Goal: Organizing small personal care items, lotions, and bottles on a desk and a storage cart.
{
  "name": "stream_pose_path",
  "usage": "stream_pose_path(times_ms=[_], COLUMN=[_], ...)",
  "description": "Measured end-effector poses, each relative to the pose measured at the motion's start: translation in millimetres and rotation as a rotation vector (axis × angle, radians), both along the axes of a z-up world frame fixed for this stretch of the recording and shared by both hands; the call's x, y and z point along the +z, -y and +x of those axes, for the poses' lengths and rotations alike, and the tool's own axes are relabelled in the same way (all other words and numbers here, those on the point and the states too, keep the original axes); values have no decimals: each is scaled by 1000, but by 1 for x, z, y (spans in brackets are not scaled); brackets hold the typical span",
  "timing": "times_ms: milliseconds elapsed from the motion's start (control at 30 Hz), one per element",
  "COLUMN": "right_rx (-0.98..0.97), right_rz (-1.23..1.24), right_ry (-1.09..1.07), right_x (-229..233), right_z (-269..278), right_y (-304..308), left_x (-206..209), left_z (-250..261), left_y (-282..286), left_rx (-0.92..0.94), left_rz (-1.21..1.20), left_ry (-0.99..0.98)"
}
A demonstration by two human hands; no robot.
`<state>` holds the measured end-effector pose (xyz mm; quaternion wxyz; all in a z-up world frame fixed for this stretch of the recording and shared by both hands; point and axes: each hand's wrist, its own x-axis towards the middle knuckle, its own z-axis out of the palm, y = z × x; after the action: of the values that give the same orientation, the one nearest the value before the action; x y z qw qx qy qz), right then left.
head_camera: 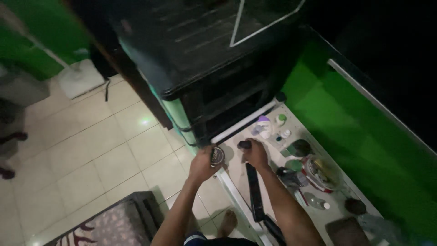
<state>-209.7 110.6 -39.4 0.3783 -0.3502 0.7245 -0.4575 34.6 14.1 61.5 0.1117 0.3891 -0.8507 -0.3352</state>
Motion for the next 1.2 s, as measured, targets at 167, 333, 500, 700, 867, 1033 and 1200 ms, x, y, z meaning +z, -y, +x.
stream_pose_path(times_ms=[167,333,500,700,867,1033,1200], right_rx=[53,163,391,540,651,723,801], right_rz=[-95,-261,-306,-500,-440,-516,-284], right_ry=[-384,-516,-444,-482,-351,-175,-185], right_x=[39,111,184,187,198,204,189], right_z=[16,64,143,240,313,385,444], right_y=[2,19,64,150,229,302,382], left_x=[4,23,57,62,97,122,125], left_z=[35,87,158,245,345,438,498], left_y=[8,27,61,108,153,188,226], left_rx=[48,157,158,190,352,531,674], left_rz=[-71,-85,-71,-238,-295,-343,-345], left_ry=[-109,-229,-439,-534,-447,-399,-411])
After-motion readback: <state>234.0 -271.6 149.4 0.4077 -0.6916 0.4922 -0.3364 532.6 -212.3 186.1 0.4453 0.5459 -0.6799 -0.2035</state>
